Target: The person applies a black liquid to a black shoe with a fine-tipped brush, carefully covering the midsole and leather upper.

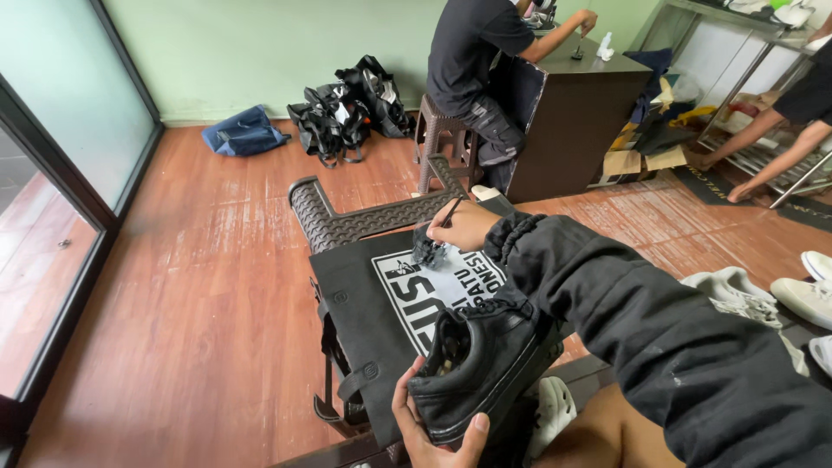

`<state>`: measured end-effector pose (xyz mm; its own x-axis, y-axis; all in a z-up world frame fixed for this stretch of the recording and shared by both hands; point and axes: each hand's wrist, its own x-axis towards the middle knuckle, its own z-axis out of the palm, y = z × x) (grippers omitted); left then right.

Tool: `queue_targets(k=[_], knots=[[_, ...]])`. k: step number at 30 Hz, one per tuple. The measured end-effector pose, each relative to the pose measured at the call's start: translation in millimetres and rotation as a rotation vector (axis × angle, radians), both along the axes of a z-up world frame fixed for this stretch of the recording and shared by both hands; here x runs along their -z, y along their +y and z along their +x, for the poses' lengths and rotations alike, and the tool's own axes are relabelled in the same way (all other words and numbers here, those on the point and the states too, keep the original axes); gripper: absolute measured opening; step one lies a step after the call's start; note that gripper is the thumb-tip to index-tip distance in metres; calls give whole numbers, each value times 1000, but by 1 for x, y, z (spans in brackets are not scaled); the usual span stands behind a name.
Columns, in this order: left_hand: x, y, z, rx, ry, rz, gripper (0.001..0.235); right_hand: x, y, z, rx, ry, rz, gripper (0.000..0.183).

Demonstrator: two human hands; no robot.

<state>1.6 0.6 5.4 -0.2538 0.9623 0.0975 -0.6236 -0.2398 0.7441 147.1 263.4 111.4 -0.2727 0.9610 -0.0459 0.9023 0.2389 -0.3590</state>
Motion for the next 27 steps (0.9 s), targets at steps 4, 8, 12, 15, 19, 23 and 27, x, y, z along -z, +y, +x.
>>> queue_targets(k=[4,8,12,15,19,23,27], knots=[[4,0,-2,-28,70,61,93,-8,-8,-9,86,121,-122,24],[1,-1,-2,-20,58,53,91,-13,-9,-15,73,102,-34,26],[-3,-1,-3,-18,37,71,91,-12,-9,-19,34,142,-34,26],[-9,-3,-5,19,4,66,91,-19,-16,-27,94,171,-59,23],[-7,-3,-4,-13,64,39,91,-12,-17,-27,88,197,-200,23],[-4,-1,-4,-4,45,49,93,-4,-12,-22,115,240,-135,23],[-5,-2,-4,-15,56,35,90,-10,-11,-11,53,174,6,22]])
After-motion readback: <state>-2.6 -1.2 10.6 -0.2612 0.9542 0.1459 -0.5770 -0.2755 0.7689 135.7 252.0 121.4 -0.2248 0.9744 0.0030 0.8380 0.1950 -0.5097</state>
